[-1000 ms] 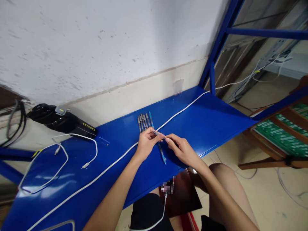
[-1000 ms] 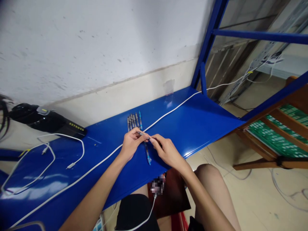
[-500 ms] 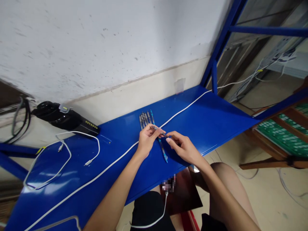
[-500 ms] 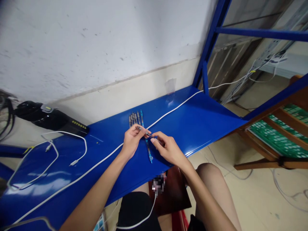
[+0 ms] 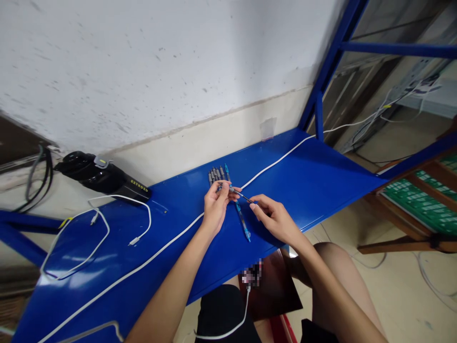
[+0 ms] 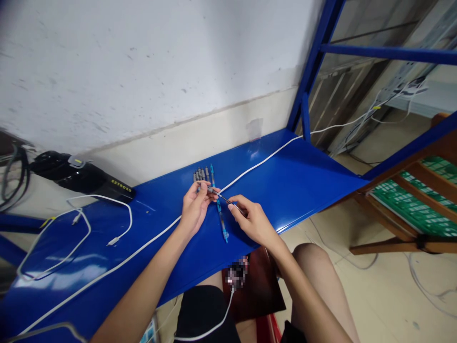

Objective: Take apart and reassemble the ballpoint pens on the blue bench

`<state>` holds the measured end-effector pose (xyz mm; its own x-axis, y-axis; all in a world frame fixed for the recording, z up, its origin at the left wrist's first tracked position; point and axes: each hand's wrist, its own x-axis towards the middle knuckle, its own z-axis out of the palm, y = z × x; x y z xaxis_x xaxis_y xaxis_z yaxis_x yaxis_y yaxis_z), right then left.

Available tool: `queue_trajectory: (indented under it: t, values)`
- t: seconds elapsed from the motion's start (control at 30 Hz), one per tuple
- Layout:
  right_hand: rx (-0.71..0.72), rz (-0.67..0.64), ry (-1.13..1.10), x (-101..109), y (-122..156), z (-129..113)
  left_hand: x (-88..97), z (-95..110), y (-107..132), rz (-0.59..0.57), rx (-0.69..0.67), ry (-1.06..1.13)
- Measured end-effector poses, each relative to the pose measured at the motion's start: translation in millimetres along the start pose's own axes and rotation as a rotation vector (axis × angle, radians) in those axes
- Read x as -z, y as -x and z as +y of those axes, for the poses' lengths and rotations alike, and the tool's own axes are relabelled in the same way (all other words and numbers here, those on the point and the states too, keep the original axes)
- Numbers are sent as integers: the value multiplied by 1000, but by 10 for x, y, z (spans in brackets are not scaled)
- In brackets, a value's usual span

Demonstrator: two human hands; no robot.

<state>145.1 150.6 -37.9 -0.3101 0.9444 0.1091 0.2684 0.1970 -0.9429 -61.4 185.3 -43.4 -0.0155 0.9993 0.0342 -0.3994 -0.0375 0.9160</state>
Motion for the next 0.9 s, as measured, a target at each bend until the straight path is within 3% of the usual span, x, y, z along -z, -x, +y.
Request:
queue_trajectory:
  t: [0.27,0.47,0.73,0.9]
  values:
    - [16,-12,4,-14,-16,37,-51,36,36,-107,55,-112]
    - [-21,24,-32,-38,-11,54,-15,6,9,-32,-2,-68]
    - [-2,38,-50,-21,-8,71,-55,8,69,-176,15,-242]
    - [53,-20,-3,25,-18,-22,-43,16,62,-183,-6,-328]
